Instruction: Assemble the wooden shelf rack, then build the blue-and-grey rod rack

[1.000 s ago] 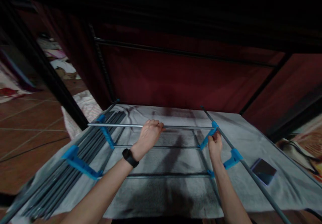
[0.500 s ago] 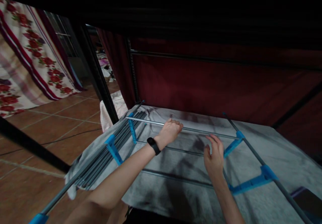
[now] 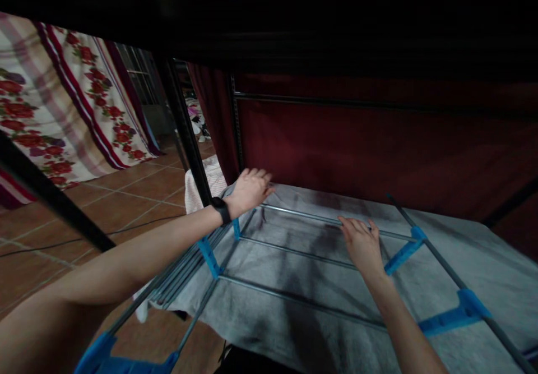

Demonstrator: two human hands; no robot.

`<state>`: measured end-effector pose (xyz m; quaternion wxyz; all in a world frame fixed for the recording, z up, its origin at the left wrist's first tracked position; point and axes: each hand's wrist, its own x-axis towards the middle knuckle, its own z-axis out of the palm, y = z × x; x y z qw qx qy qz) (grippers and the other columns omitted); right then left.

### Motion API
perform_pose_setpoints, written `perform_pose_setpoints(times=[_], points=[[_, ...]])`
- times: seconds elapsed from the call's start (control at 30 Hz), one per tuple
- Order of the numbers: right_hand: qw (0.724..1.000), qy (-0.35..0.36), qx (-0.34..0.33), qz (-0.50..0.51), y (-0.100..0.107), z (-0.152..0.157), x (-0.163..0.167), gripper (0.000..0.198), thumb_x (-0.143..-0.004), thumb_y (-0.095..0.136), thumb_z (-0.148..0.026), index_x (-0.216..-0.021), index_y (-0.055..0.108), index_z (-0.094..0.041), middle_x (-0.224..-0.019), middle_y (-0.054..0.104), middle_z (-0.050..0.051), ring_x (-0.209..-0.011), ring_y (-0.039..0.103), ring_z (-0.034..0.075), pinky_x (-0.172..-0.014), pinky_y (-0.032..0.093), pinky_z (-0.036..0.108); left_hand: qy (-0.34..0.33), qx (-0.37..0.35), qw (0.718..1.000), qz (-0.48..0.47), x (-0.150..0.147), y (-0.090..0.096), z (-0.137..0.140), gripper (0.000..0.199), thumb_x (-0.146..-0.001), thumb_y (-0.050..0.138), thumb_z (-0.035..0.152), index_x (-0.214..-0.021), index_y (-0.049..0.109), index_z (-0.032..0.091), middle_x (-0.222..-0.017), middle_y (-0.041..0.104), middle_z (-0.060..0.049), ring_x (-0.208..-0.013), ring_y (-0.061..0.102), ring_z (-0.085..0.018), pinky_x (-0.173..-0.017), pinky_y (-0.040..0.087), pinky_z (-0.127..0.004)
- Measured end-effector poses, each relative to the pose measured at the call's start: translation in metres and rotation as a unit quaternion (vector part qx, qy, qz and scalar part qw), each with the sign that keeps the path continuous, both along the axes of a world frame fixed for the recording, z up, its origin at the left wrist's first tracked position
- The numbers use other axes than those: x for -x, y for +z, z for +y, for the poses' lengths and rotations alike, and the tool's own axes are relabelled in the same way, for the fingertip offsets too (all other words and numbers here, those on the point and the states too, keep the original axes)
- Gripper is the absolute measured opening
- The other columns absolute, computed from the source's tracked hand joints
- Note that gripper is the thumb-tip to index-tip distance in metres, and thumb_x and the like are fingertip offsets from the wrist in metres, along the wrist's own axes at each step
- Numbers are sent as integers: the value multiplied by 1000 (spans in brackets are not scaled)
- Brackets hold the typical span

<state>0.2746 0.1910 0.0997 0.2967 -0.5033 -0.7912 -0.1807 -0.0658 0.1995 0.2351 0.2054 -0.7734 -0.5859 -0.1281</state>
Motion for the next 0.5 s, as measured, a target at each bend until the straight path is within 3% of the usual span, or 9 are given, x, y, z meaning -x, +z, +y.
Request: perform_pose_setpoints(times=[0.07, 0.13, 0.23, 0.3, 0.33, 0.4, 0.5], points=[[1000, 3, 8, -5, 2, 0, -3, 35, -99, 40, -21, -128, 59, -21, -107, 72, 8, -97, 63, 22, -109, 25, 48, 92, -15, 989, -117, 42, 3, 0, 47, -91, 53, 47, -126, 58, 15, -120, 63, -16, -113, 56, -29, -96, 42, -40], [1000, 3, 14, -6, 3, 1, -4, 35, -99, 39, -22, -127, 60, -20, -108, 72, 9, -97, 63, 22, -108, 27, 46, 153, 50, 938, -306, 78, -3, 2, 52, -85, 62, 50, -121, 60, 13, -103, 69, -13, -100, 62, -28, -83, 48, -35], [1000, -2, 26, -5, 3, 2, -4, 35, -99, 38, -23, -124, 61, -20, -109, 72, 9, -98, 63, 23, -107, 30, 45, 142, 224, 773, -576, 109, -22, 4, 44, -78, 71, 51, -99, 67, 13, -76, 69, -7, -80, 65, -24, -66, 49, -29], [999, -7, 37, -6, 3, 3, -4, 35, -98, 38, -23, -124, 62, -20, -109, 71, 9, -98, 63, 23, -107, 32, 46, 98, 313, 663, -673, 115, -37, 4, 38, -76, 74, 50, -88, 68, 14, -70, 68, -6, -71, 65, -21, -61, 49, -27], [999, -8, 42, -6, 2, 4, -3, 36, -97, 38, -23, -124, 62, -20, -109, 71, 9, -99, 63, 23, -106, 33, 46, 76, 340, 622, -701, 115, -43, 4, 36, -76, 74, 48, -85, 67, 14, -70, 68, -6, -67, 64, -20, -59, 50, -27], [999, -5, 49, -7, 2, 6, 1, 37, -96, 39, -23, -125, 61, -19, -113, 70, 10, -103, 62, 24, -105, 36, 47, 48, 357, 571, -738, 113, -54, 7, 31, -76, 76, 44, -81, 66, 15, -71, 69, -6, -63, 64, -17, -58, 51, -26], [998, 17, 57, -4, 7, 8, 21, 39, -95, 41, -24, -131, 58, -20, -125, 64, 11, -113, 58, 26, -101, 41, 45, 41, 350, 542, -763, 110, -63, 12, 29, -76, 76, 43, -77, 64, 16, -67, 67, -5, -59, 63, -16, -55, 52, -25]])
